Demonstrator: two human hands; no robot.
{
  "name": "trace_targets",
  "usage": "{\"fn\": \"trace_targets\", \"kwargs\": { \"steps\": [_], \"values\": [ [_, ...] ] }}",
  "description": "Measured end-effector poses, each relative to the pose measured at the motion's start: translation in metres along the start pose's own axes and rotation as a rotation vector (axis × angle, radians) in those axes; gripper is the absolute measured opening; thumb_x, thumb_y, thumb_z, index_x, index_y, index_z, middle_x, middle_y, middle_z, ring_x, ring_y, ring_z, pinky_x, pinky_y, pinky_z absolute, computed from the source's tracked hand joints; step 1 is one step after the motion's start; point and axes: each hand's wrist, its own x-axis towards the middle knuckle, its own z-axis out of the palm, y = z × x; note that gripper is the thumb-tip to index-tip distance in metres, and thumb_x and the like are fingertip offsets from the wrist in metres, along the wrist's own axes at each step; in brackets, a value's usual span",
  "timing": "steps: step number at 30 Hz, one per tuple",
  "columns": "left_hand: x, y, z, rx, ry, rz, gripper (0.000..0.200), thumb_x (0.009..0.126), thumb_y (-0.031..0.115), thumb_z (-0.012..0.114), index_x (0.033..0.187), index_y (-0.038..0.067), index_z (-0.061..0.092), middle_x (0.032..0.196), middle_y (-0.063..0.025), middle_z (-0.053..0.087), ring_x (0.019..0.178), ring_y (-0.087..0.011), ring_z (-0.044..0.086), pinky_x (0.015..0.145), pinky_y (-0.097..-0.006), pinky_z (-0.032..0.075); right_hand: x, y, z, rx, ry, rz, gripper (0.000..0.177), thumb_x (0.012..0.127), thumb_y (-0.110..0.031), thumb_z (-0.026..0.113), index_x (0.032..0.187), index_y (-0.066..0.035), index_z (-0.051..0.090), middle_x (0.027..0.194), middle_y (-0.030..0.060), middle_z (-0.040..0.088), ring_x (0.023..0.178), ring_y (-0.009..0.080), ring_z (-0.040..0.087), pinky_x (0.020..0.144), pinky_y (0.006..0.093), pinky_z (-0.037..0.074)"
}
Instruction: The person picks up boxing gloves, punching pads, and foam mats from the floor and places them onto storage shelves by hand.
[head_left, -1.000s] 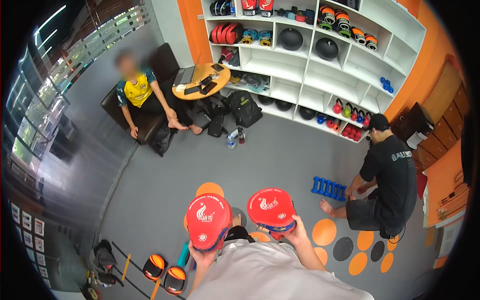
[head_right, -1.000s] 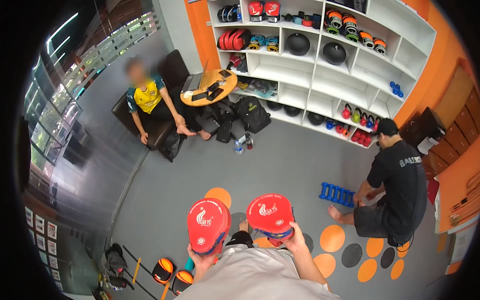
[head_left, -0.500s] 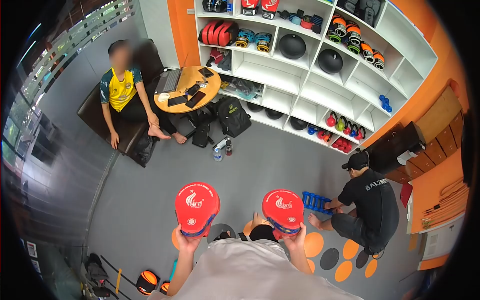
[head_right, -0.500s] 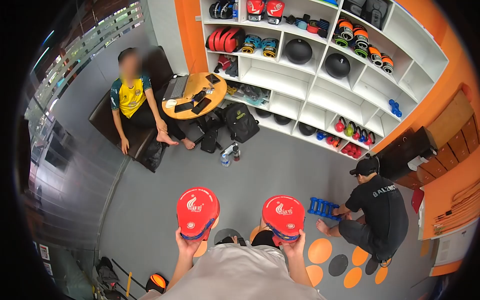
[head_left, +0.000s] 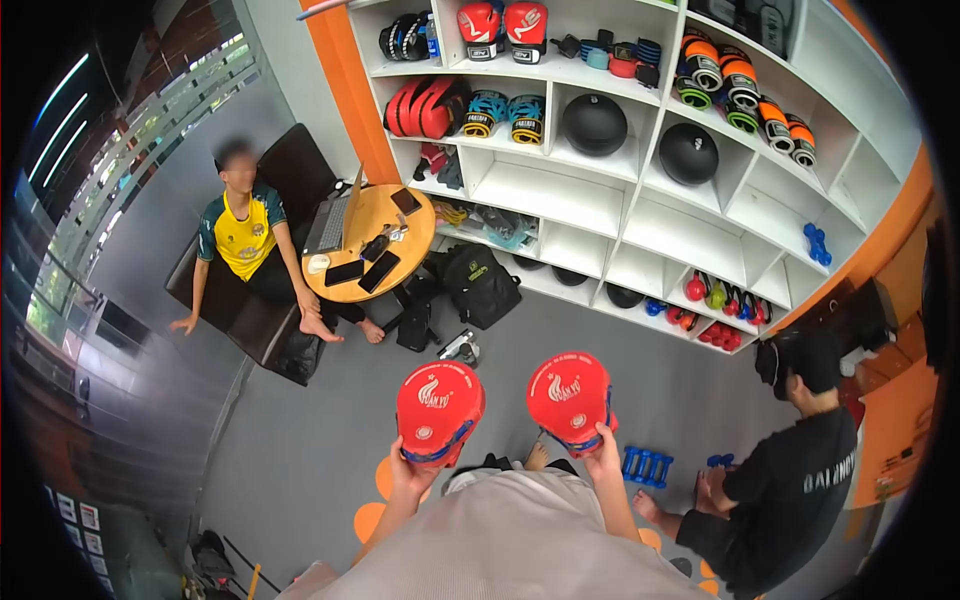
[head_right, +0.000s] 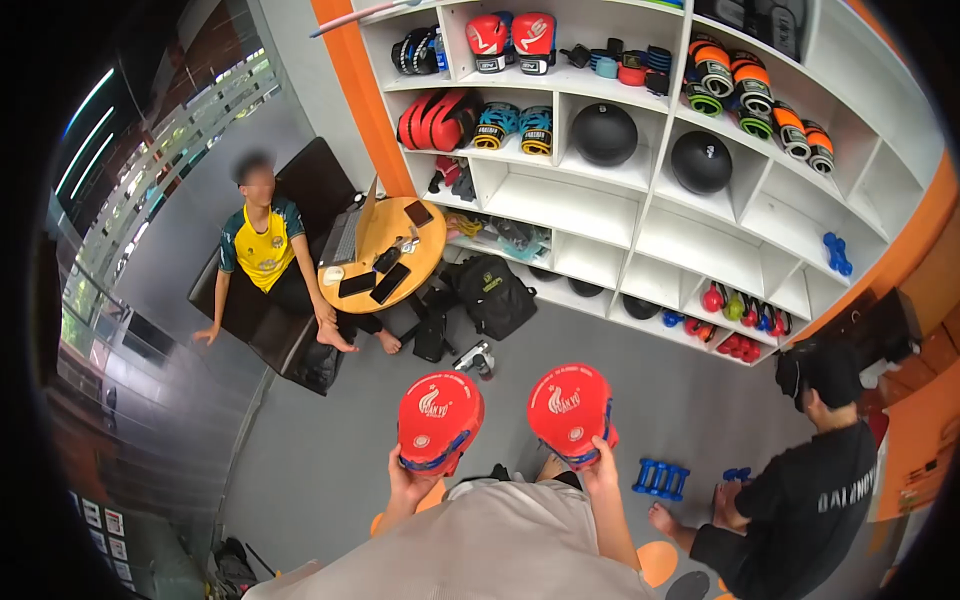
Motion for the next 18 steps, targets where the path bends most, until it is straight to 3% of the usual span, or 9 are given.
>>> {"fn": "trace_targets", "kwargs": {
  "steps": [3,6,8,12,14,16,18],
  "values": [
    [0.038,-0.001,0.019,0.128,0.074,-0.012,0.068,0.081,0.046,0.06,0.137,0.01,0.042,0.138,-0.0134,0.048,0.127,-0.0338,0.046,0.103,-0.0565,0.038,0.043,-0.036,0.033,-0.117,-0.056,-0.044,0.059,0.081,-0.023,0.068,0.134,-0.006,0.045,0.132,0.0094,0.055,0.121,0.0258,0.052,0.103,0.0447,0.041],
    [0.069,0.0,0.041,0.069,0.114,-0.045,0.067,0.082,0.045,0.06,0.137,0.01,0.042,0.138,-0.0138,0.048,0.125,-0.0338,0.047,0.102,-0.0563,0.038,0.079,-0.064,0.064,-0.133,-0.109,-0.024,0.063,0.08,-0.021,0.069,0.136,-0.007,0.043,0.135,0.0088,0.052,0.124,0.0254,0.05,0.105,0.0438,0.039],
    [0.092,0.003,0.043,0.056,0.106,-0.065,0.066,0.082,0.043,0.06,0.136,0.009,0.043,0.138,-0.0138,0.049,0.125,-0.0337,0.047,0.103,-0.0554,0.038,0.099,-0.073,0.084,-0.062,-0.102,-0.025,0.054,0.083,-0.017,0.065,0.132,-0.006,0.046,0.131,0.0085,0.056,0.117,0.0249,0.056,0.098,0.0435,0.046],
    [0.15,0.013,0.063,0.079,0.182,-0.078,0.064,0.082,0.042,0.059,0.135,0.01,0.044,0.137,-0.0138,0.049,0.126,-0.0337,0.047,0.104,-0.055,0.037,0.144,-0.074,0.106,-0.095,-0.087,-0.032,0.054,0.083,-0.022,0.065,0.131,-0.007,0.047,0.129,0.0085,0.057,0.115,0.0261,0.057,0.096,0.0451,0.046],
    [0.185,0.021,0.076,0.067,0.195,-0.088,0.063,0.083,0.041,0.059,0.135,0.01,0.045,0.137,-0.0137,0.049,0.126,-0.0336,0.047,0.104,-0.0552,0.037,0.16,-0.08,0.123,-0.126,-0.03,0.1,0.056,0.081,-0.028,0.064,0.13,-0.007,0.048,0.127,0.0092,0.059,0.114,0.0275,0.058,0.096,0.0463,0.046],
    [0.232,0.031,0.1,-0.015,0.058,-0.106,0.063,0.083,0.04,0.059,0.136,0.011,0.044,0.138,-0.0134,0.049,0.126,-0.0331,0.047,0.104,-0.0553,0.037,0.173,-0.095,0.156,-0.143,0.028,0.088,0.057,0.079,-0.031,0.064,0.129,-0.007,0.049,0.126,0.0114,0.059,0.114,0.0295,0.057,0.096,0.0475,0.046],
    [0.279,0.038,0.131,0.021,0.027,-0.049,0.064,0.083,0.04,0.059,0.138,0.011,0.042,0.139,-0.013,0.048,0.126,-0.0322,0.047,0.104,-0.0532,0.038,0.184,-0.103,0.164,-0.067,0.111,0.288,0.056,0.079,-0.031,0.062,0.129,-0.007,0.05,0.125,0.014,0.059,0.113,0.0314,0.057,0.097,0.0484,0.045]
  ]
}}
